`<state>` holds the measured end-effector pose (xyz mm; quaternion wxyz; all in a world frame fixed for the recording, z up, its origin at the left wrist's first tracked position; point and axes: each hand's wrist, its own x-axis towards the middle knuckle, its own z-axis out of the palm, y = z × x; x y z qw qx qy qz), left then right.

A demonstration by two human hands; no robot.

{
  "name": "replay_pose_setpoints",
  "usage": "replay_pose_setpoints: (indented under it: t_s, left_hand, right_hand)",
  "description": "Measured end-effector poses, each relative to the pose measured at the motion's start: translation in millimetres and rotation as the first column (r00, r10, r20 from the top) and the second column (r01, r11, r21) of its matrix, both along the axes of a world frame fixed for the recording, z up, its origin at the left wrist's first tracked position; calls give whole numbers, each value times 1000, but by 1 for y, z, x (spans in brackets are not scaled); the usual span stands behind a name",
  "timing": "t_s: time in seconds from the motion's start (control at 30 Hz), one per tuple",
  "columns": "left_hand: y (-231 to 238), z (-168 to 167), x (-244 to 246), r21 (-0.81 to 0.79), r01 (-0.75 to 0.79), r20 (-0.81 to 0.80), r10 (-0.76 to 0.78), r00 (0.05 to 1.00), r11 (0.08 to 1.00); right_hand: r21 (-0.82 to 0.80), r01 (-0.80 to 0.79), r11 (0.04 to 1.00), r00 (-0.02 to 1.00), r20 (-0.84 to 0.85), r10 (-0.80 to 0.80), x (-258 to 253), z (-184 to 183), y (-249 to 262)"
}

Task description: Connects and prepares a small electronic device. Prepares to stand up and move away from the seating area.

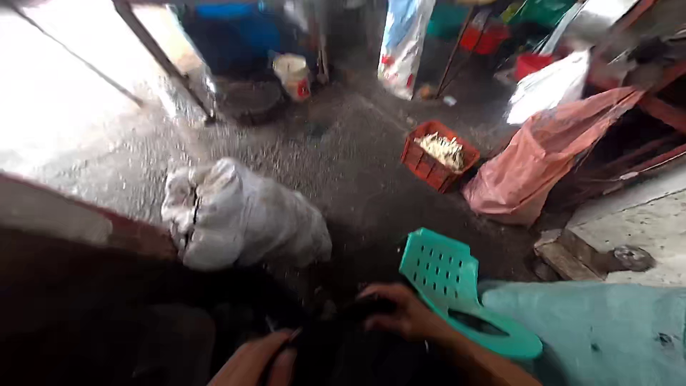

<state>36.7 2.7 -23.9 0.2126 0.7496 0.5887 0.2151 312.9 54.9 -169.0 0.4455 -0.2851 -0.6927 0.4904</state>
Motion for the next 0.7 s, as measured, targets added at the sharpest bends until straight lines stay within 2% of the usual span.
replay_pose_setpoints:
  t_s: [0.13,0.27,0.47,0.7]
  left_hand:
    - [-26,-32,56,207,-66,5,66,998,976]
    - [-46,-36,69,325,-34,-79,63,995,945]
    - [-53,-38,73,343,74,-213,1,977,936]
    - [-53,-51,67,323,38,-140,8,990,946]
  right_hand:
    - [187,70,980,996,-66,-59,19,-4,-1]
    - [269,114,956,993,8,-121,31,-16,-14]
    - [333,106,937,988,69,-137,33,-24,-23]
    - [362,84,929,987,101,-129,24,-26,-26]
